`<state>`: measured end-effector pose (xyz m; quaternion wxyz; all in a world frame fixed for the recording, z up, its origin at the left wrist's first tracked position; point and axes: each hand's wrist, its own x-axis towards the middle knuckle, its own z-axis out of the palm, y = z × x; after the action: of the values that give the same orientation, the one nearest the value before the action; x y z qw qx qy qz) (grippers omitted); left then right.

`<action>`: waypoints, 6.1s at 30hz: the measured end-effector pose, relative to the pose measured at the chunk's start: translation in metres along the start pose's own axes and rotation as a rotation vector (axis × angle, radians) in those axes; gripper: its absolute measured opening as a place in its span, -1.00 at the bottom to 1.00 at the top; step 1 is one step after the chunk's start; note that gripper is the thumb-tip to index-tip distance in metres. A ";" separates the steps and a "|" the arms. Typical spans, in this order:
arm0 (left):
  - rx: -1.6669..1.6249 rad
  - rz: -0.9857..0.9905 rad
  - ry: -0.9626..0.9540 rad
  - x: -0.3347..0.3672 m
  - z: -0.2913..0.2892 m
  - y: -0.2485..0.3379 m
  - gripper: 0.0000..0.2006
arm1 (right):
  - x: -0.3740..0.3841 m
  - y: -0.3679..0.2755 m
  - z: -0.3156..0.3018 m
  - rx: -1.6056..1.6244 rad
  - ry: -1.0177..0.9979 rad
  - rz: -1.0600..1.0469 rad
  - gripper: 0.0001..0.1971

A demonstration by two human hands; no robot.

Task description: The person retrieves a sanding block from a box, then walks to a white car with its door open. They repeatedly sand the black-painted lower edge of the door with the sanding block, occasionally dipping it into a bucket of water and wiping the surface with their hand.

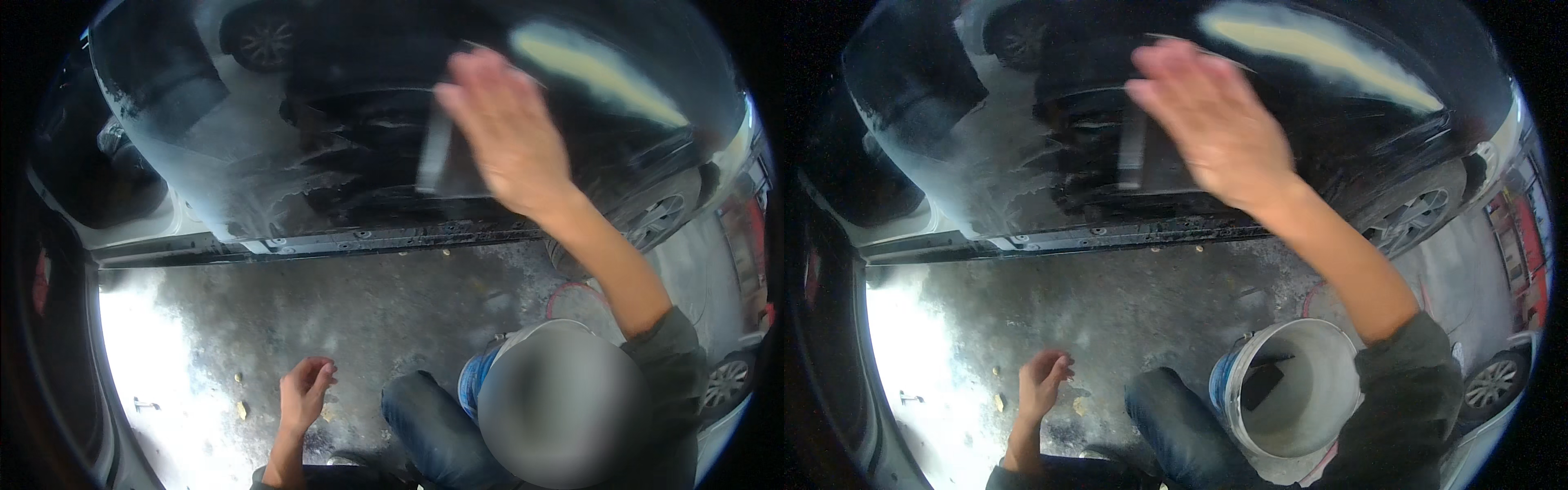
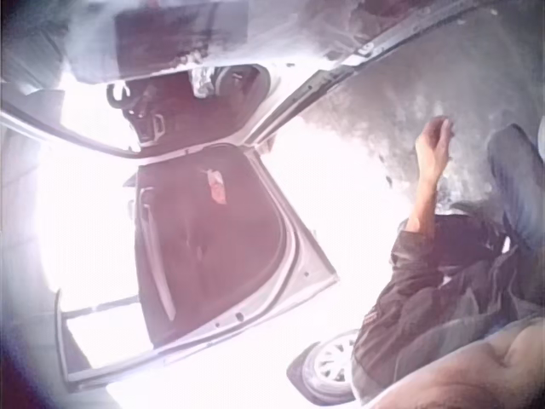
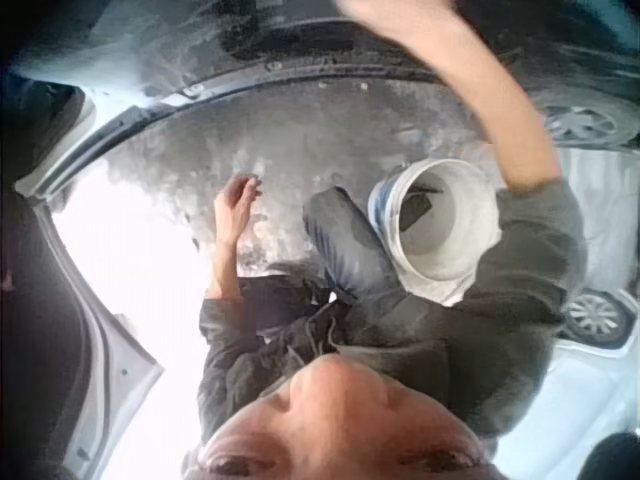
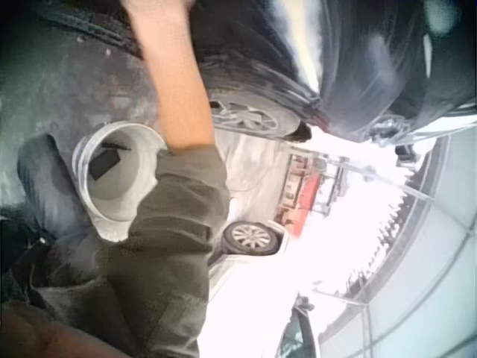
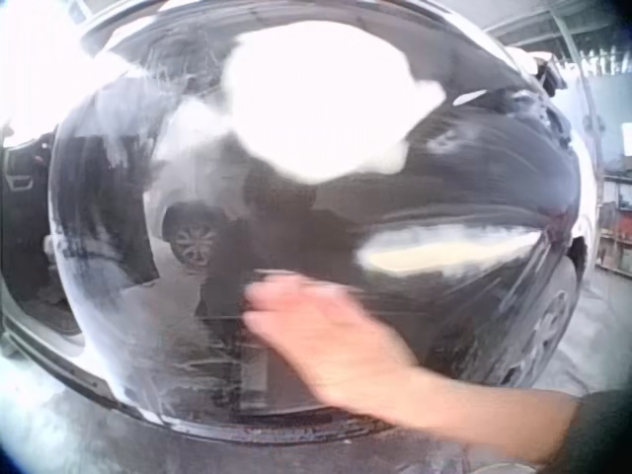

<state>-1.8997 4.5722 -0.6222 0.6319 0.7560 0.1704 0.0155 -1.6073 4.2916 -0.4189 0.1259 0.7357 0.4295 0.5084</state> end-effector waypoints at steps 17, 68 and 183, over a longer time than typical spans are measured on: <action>0.006 0.010 -0.015 -0.021 -0.010 0.005 -0.78 | -0.046 0.035 -0.003 -0.011 0.134 0.126 -0.30; 0.313 0.327 0.036 0.008 0.018 0.016 -0.87 | -0.506 -0.261 -0.075 1.341 -1.452 2.331 -0.52; 1.584 2.088 0.526 0.181 -0.168 0.392 -0.37 | 0.015 -0.142 0.056 0.254 0.397 1.581 0.23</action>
<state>-1.6765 4.7254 -0.2470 -0.3333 0.6661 -0.4051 0.5302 -1.6293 4.4023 -0.5234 -0.4315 0.7259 -0.1464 0.5152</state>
